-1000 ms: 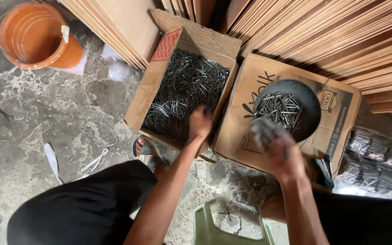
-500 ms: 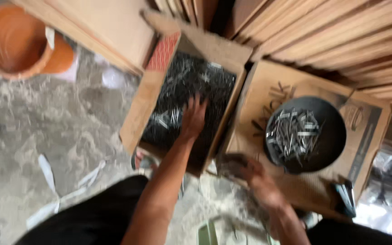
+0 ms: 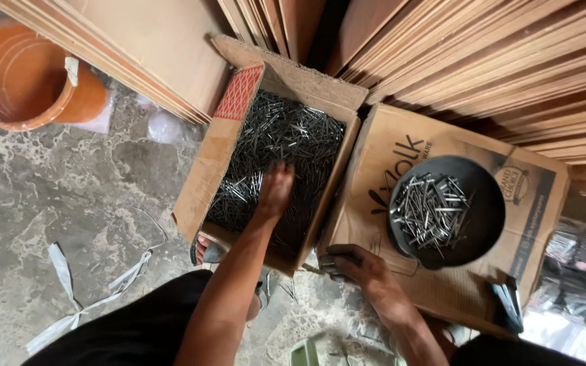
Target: The person sits on a low stool and repeatedly scoops nails from a cardboard box with their left hand, transferring them into a black bowl held in their right hand. The task continues throughout the clip with the bowl gradually filling.
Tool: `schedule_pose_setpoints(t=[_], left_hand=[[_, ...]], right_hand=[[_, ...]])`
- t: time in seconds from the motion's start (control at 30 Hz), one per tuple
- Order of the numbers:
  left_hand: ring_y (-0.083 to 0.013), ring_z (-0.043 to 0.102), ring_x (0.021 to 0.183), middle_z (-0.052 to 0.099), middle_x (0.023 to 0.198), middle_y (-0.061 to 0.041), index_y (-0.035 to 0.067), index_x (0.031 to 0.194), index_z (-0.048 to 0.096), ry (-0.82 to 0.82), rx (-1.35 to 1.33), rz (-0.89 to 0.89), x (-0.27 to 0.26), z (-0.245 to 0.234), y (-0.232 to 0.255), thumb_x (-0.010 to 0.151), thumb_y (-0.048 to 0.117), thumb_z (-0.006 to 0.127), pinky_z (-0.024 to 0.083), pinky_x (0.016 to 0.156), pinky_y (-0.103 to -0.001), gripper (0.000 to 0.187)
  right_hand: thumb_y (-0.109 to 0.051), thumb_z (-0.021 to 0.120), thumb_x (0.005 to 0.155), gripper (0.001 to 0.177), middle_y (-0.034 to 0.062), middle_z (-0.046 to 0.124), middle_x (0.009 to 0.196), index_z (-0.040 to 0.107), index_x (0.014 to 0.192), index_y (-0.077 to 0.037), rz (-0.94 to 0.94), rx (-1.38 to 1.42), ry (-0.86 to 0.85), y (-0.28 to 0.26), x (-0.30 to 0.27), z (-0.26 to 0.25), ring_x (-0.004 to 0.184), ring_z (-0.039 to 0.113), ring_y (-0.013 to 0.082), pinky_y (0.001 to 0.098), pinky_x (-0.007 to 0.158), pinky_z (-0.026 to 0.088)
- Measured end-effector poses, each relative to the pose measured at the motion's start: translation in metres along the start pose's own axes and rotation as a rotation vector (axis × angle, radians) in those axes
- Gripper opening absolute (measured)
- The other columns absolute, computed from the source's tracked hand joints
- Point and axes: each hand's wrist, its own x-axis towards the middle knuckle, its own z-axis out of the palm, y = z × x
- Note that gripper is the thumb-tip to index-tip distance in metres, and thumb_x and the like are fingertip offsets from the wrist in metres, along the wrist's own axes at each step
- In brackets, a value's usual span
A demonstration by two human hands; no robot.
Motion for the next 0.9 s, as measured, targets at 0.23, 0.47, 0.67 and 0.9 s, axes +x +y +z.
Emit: schedule_pose_setpoints(t=[0.23,0.47,0.67,0.9], left_hand=[[-0.0088,0.031,0.042,0.039,0.053,0.001,0.01,0.064,0.043,0.181,-1.019,-0.6,-0.03,-0.065,0.031,0.093,0.01,0.025,0.021,0.035,-0.025,0.035],[-0.0252,0.064,0.073,0.067,0.08,-0.013,0.003,0.084,0.066,0.15,-0.692,-0.811,-0.046,-0.081,0.037,0.08,-0.005,0.051,0.05,0.066,-0.035,0.017],[-0.0277,0.066,0.077,0.067,0.075,-0.012,0.012,0.083,0.07,0.216,-0.874,-0.851,-0.045,-0.163,0.104,0.075,0.02,0.069,0.052,0.072,-0.035,0.012],[-0.0297,0.065,0.081,0.067,0.079,-0.011,0.01,0.091,0.068,-0.148,-0.867,-0.492,-0.038,-0.239,0.185,0.077,0.014,0.058,0.054,0.07,-0.039,0.017]], right_hand=[[-0.016,0.057,0.08,0.034,0.0204,0.069,0.103,0.059,0.106,0.005,0.219,-0.067,0.174,-0.013,-0.01,0.021,0.094,0.066,0.0264,0.033,0.081,0.051],[-0.034,0.063,0.074,0.051,0.0187,0.065,0.108,0.059,0.108,0.003,0.08,-0.12,0.018,-0.002,-0.021,0.02,0.096,0.063,0.0261,0.0358,0.085,0.051],[-0.006,0.059,0.082,0.028,0.0248,0.063,0.091,0.062,0.104,0.011,0.15,-0.057,0.45,-0.03,-0.026,0.079,0.085,0.059,0.0304,0.0461,0.081,0.049],[-0.046,0.045,0.088,0.078,0.0264,0.031,0.14,0.021,0.137,0.009,0.085,0.298,0.524,-0.057,-0.024,0.081,0.133,0.026,0.0373,0.0465,0.11,0.016]])
